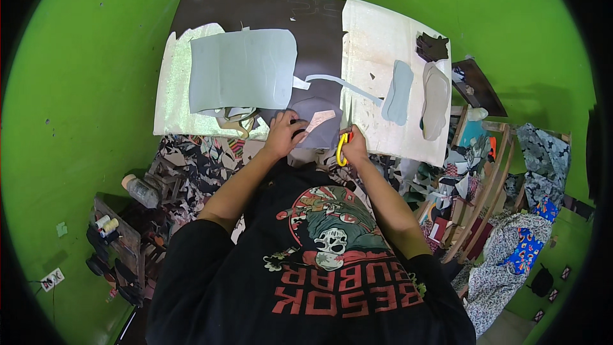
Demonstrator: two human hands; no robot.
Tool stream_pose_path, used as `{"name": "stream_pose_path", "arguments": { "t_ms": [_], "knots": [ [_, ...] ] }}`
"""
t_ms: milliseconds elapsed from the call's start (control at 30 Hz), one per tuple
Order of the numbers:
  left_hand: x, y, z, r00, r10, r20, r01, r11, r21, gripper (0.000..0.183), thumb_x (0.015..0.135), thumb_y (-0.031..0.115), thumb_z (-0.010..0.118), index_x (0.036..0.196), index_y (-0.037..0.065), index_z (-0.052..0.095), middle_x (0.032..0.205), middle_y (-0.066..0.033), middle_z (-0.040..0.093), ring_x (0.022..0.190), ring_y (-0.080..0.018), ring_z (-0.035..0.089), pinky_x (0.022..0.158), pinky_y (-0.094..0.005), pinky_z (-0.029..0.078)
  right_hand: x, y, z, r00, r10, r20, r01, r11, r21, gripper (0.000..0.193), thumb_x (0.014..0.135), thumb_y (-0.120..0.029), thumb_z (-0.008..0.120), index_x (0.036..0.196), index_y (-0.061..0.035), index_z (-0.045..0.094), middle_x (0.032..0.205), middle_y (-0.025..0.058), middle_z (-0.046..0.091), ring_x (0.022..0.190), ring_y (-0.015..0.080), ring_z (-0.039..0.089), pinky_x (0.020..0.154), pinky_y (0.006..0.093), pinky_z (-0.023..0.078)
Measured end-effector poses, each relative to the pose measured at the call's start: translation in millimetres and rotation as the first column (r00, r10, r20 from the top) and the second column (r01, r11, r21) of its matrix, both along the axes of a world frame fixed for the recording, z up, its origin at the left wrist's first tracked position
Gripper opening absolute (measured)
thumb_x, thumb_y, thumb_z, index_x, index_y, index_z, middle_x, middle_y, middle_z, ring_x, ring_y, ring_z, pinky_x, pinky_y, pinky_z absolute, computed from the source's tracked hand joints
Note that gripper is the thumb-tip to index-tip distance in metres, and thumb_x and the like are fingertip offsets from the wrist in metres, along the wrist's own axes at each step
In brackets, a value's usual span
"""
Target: Manually cutting patterns for shoe components from synthetic material using scissors and a paper template.
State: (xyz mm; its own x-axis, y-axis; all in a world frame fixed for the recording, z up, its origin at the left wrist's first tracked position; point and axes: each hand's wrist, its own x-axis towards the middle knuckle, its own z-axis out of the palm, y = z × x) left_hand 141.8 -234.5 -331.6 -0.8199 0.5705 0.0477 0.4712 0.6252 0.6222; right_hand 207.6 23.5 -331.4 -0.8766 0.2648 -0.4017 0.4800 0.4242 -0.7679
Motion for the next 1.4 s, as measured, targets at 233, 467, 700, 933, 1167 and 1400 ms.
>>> {"name": "stream_pose_path", "arguments": {
  "t_ms": [233, 467, 700, 933, 1167, 1400],
  "knots": [
    [3.9, 29.0, 22.3, 0.989, 0.146, -0.019, -0.147, 0.983, -0.108, 0.072, 0.074, 0.039, 0.08, 0.14, 0.024, 0.054, 0.139, -0.0149, 0.041, 0.125, -0.036, 0.039, 0.102, -0.0482, 0.032, -18.6, -2.5, -16.5, 0.98, -0.196, 0.02, 0.194, 0.979, 0.059, 0.034, 0.077, -0.005, 0.075, 0.103, 0.0009, 0.055, 0.096, 0.017, 0.067, 0.09, 0.0305, 0.067, 0.081, 0.0393, 0.052],
    [-5.8, 30.2, 23.9, 0.998, 0.013, 0.065, 0.001, 0.977, -0.212, 0.076, 0.075, 0.037, 0.08, 0.143, 0.024, 0.049, 0.143, -0.0171, 0.037, 0.128, -0.0383, 0.037, 0.104, -0.0505, 0.032, -59.6, -19.8, 4.4, 0.985, -0.165, -0.059, 0.174, 0.95, 0.258, 0.04, 0.07, -0.009, 0.079, 0.1, 0.0009, 0.055, 0.099, 0.0206, 0.061, 0.095, 0.039, 0.062, 0.084, 0.0436, 0.05],
    [-38.9, 42.0, 15.3, 0.981, 0.185, -0.054, -0.19, 0.977, -0.101, 0.087, 0.075, 0.036, 0.08, 0.147, 0.011, 0.038, 0.137, -0.0156, 0.043, 0.126, -0.0349, 0.041, 0.102, -0.0512, 0.031, -63.6, -20.0, 4.4, 0.99, 0.095, -0.103, -0.041, 0.9, 0.433, 0.044, 0.072, -0.009, 0.076, 0.11, 0.002, 0.055, 0.118, 0.0192, 0.052, 0.104, 0.0407, 0.058, 0.088, 0.0449, 0.05],
    [-46.8, 55.4, 30.3, 0.983, 0.133, 0.124, -0.088, 0.946, -0.313, 0.099, 0.062, 0.041, 0.089, 0.142, 0.011, 0.039, 0.124, -0.0107, 0.051, 0.118, -0.0293, 0.047, 0.095, -0.0503, 0.032, -62.3, -24.1, 0.8, 0.99, 0.1, -0.096, -0.054, 0.916, 0.397, 0.038, 0.071, -0.003, 0.072, 0.103, -0.0006, 0.052, 0.11, 0.0182, 0.053, 0.101, 0.0424, 0.058, 0.085, 0.0474, 0.05],
    [-58.0, 73.2, 27.2, 0.885, 0.165, 0.434, -0.008, 0.94, -0.341, 0.075, 0.065, 0.027, 0.089, 0.127, 0.005, 0.053, 0.101, -0.0156, 0.069, 0.1, -0.034, 0.066, 0.087, -0.0448, 0.049, -56.1, -24.8, -5.6, 0.995, 0.013, -0.095, 0.016, 0.956, 0.294, 0.033, 0.07, -0.004, 0.073, 0.097, -0.0003, 0.053, 0.099, 0.0202, 0.058, 0.096, 0.0418, 0.059, 0.085, 0.0447, 0.049],
    [-62.5, 60.9, 15.0, 0.771, 0.085, 0.631, -0.114, 0.993, 0.005, 0.06, 0.065, 0.014, 0.089, 0.118, 0.001, 0.064, 0.101, -0.0157, 0.072, 0.094, -0.0287, 0.069, 0.085, -0.0379, 0.053, -53.8, -16.1, 2.3, 0.993, 0.009, -0.119, -0.03, 0.985, -0.172, 0.034, 0.076, 0.017, 0.066, 0.1, -0.0036, 0.054, 0.09, 0.0041, 0.06, 0.085, 0.0123, 0.062, 0.077, 0.0271, 0.053]
  ]
}}
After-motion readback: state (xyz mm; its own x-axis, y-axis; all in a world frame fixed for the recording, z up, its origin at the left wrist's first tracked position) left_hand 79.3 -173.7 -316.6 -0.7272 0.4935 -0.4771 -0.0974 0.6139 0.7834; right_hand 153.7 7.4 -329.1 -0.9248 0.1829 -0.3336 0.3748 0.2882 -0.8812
